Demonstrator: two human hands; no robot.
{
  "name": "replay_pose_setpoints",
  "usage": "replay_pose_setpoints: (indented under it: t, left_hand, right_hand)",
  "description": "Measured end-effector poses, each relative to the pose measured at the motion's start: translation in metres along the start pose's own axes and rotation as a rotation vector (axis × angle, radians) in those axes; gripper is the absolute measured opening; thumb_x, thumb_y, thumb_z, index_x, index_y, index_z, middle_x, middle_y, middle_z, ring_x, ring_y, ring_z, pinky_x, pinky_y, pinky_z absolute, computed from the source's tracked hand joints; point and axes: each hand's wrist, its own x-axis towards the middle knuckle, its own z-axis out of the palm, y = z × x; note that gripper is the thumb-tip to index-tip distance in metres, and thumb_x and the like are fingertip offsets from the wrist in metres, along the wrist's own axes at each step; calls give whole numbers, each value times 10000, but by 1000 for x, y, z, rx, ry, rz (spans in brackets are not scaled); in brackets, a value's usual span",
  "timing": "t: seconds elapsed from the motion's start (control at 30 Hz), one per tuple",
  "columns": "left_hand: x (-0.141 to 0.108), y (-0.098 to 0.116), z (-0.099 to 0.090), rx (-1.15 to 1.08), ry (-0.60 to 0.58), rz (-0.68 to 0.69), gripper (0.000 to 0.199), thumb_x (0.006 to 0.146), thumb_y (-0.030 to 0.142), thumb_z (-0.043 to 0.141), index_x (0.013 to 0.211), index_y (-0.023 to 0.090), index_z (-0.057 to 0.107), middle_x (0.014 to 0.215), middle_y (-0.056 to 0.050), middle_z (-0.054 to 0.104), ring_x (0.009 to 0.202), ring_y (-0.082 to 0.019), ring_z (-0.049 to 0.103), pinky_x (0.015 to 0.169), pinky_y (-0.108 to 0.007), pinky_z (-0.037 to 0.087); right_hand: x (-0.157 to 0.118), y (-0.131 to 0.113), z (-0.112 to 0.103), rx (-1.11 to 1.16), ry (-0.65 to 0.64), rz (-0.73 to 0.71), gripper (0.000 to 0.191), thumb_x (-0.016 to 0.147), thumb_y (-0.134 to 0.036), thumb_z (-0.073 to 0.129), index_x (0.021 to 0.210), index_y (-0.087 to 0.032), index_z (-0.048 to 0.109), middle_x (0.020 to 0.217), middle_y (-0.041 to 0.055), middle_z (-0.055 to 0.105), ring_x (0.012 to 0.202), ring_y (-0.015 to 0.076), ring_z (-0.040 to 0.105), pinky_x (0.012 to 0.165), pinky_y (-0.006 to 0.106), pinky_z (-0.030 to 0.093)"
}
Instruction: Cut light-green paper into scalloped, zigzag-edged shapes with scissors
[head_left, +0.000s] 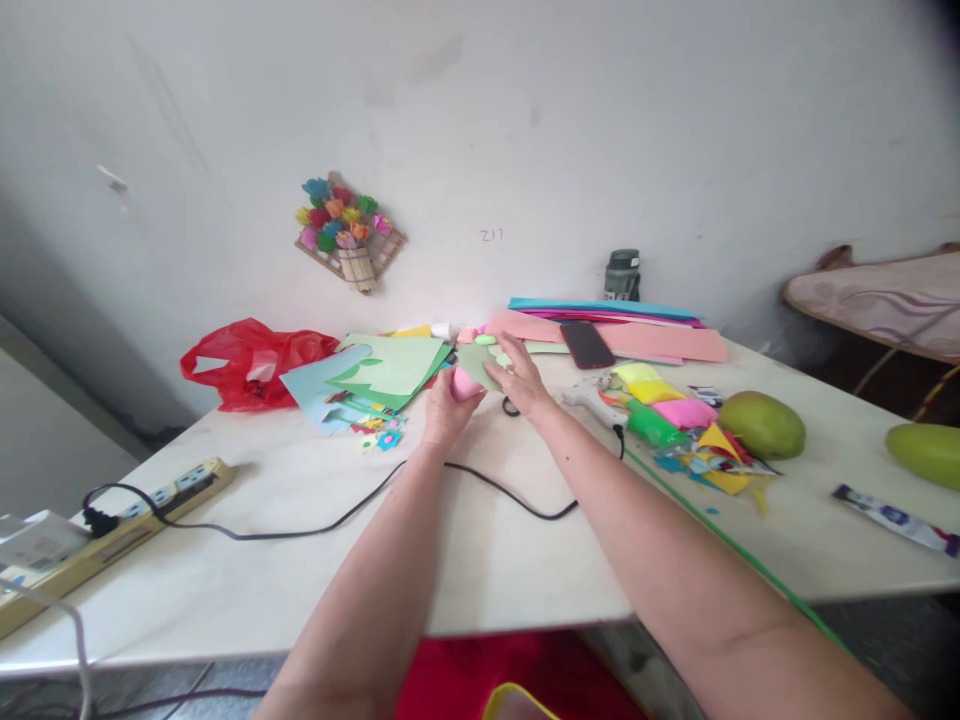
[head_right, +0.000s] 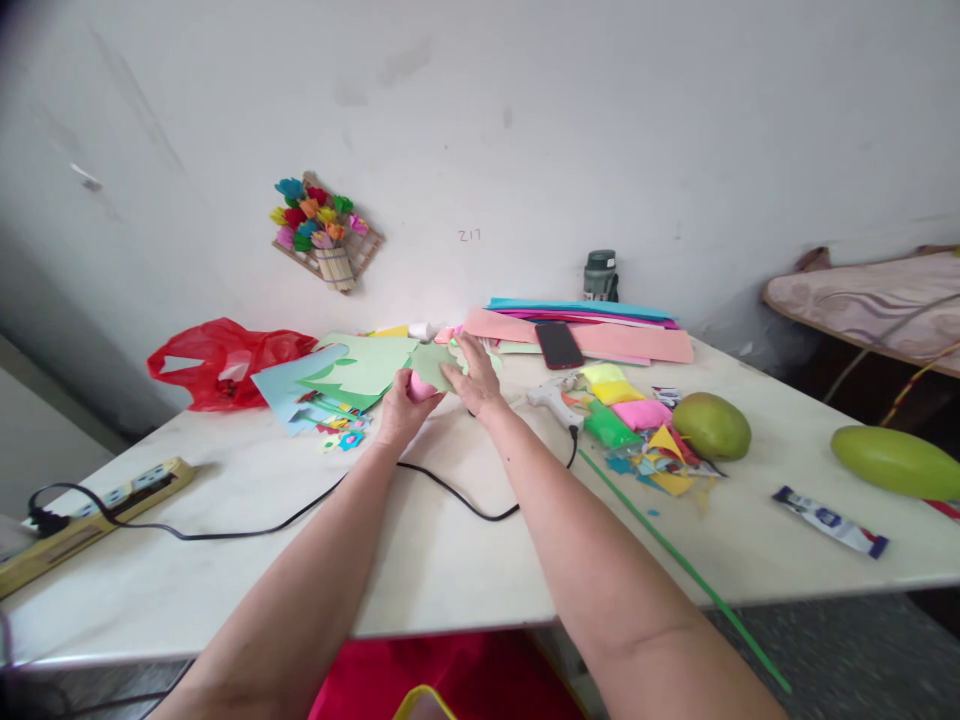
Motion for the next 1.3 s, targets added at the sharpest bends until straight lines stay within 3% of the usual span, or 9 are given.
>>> replay_pose_setpoints:
  t: [0.1,0.27,0.43,0.67,0.97,1.17,1.3]
  left_hand:
    - [0,-1,0,8,-1,13,489,601,379,688,1005,205,476,876,-52,607,837,-223,582,724,-322,432]
    - [1,-3,1,13,2,36,461,612,343,678,1005,196,485,909,-60,614,846,-214,580,731,-315,437]
    - [3,-6,3,5,33,72,462,599,298,685,1006,184,498,891,-61,624,807,-216,592,696,-315,448]
    - [2,-7,4,19,46,73,452,594,322,683,986,186,504,837,-52,630,742,-201,596,637,-301,451]
    - [3,-7,4,-3,33,108,517,635,229,600,1119,149,437,782,-54,608,692,-197,590,657,-336,461]
    - [8,-12,4,159,191,252,313,663,169,527,972,123,539,953,-148,590,962,-279,536,850,-442,406]
    - [9,-7,-1,242,245,218,297,644,148,520,935,107,562,948,-160,597,1005,-299,512,864,-458,398]
  right_hand:
    - [3,2,-2,-110,-89,-213,480,741,-258,536,1220,-259,510,1348,24,421,1287,206,291,1067,381,211]
    - [3,0,0,-189,-151,-382,431,823,-302,434,1241,-230,511,1347,31,433,1284,195,313,1078,360,204]
    - [0,-4,1,-202,-175,-409,463,870,-387,351,1268,-196,489,1357,49,420,1275,181,331,1080,342,220]
    - [-6,-7,4,-222,-284,-313,573,852,-491,353,1330,-180,405,1387,62,373,1294,201,298,1086,365,208]
    - [-10,-18,6,-452,-283,-492,601,856,-485,364,1359,-157,335,1406,98,337,1305,201,269,1070,378,221]
    - [-12,-23,11,-625,-265,-605,608,849,-495,377,1340,-137,356,1393,116,355,1295,221,280,1056,404,220]
    - [-11,-25,15,-701,-251,-652,605,847,-498,375,1345,-155,350,1411,104,325,1298,239,262,1043,434,211]
